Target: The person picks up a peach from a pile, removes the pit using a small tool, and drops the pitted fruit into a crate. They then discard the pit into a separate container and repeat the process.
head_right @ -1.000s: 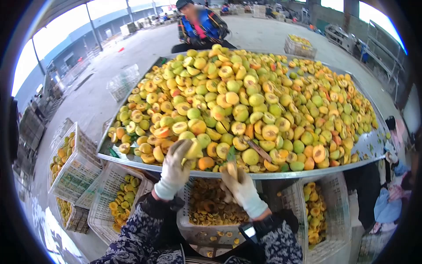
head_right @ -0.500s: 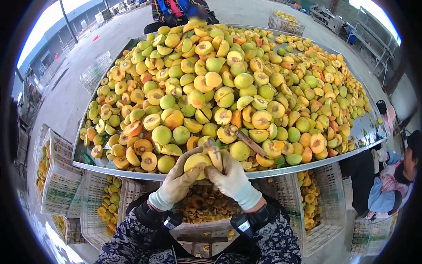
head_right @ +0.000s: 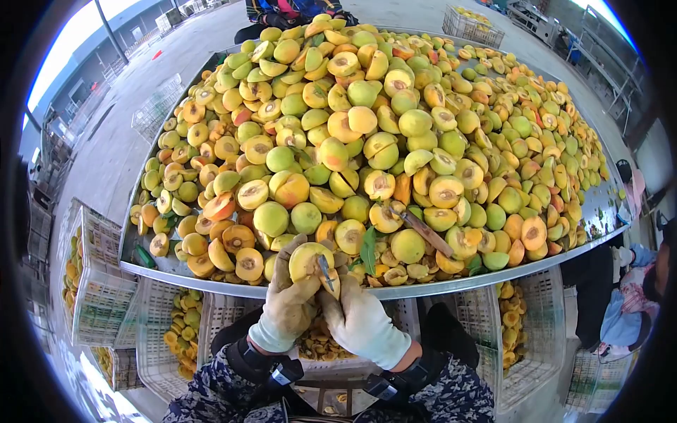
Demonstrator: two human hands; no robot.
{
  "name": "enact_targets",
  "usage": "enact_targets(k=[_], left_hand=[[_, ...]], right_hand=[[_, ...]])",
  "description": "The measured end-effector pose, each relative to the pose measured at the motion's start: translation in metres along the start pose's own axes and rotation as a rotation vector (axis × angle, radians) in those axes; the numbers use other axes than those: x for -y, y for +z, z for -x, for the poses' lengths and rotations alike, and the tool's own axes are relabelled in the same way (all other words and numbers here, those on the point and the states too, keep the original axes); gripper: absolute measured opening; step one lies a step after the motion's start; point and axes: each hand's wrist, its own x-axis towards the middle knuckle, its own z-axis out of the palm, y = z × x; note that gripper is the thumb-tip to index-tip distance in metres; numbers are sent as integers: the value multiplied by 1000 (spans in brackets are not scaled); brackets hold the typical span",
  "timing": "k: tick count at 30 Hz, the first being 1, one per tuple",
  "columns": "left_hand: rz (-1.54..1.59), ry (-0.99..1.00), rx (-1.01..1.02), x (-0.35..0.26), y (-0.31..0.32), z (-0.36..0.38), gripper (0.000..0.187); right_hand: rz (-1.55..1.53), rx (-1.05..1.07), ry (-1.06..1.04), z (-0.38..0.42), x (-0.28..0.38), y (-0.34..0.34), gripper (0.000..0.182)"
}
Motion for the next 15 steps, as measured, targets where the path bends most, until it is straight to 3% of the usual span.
enact_targets(k=[3, 6, 8, 11, 12, 13, 15], left_hand=[[61, 45, 6, 7, -1, 3, 63], [-77, 103, 11, 7, -3, 6, 60], [-1040, 375, 126, -6, -6, 7, 52], [-1181, 504, 254, -17, -17, -3, 49], [-985, 301, 209, -26, -11, -3, 48], [-986, 293, 205, -29, -13, -5, 48], [-701, -85, 203, -36, -16, -10, 51]], right_hand=[[10, -56, -31, 0, 4, 2, 16], [131, -32, -101, -3, 7, -2, 22], [200, 16, -175, -5, 2, -4, 26], [107, 85, -74, -7, 10, -9, 26], [104, 86, -70, -7, 14, -11, 26], [152, 98, -84, -6, 18, -13, 25], [195, 109, -93, -4, 17, -12, 25]])
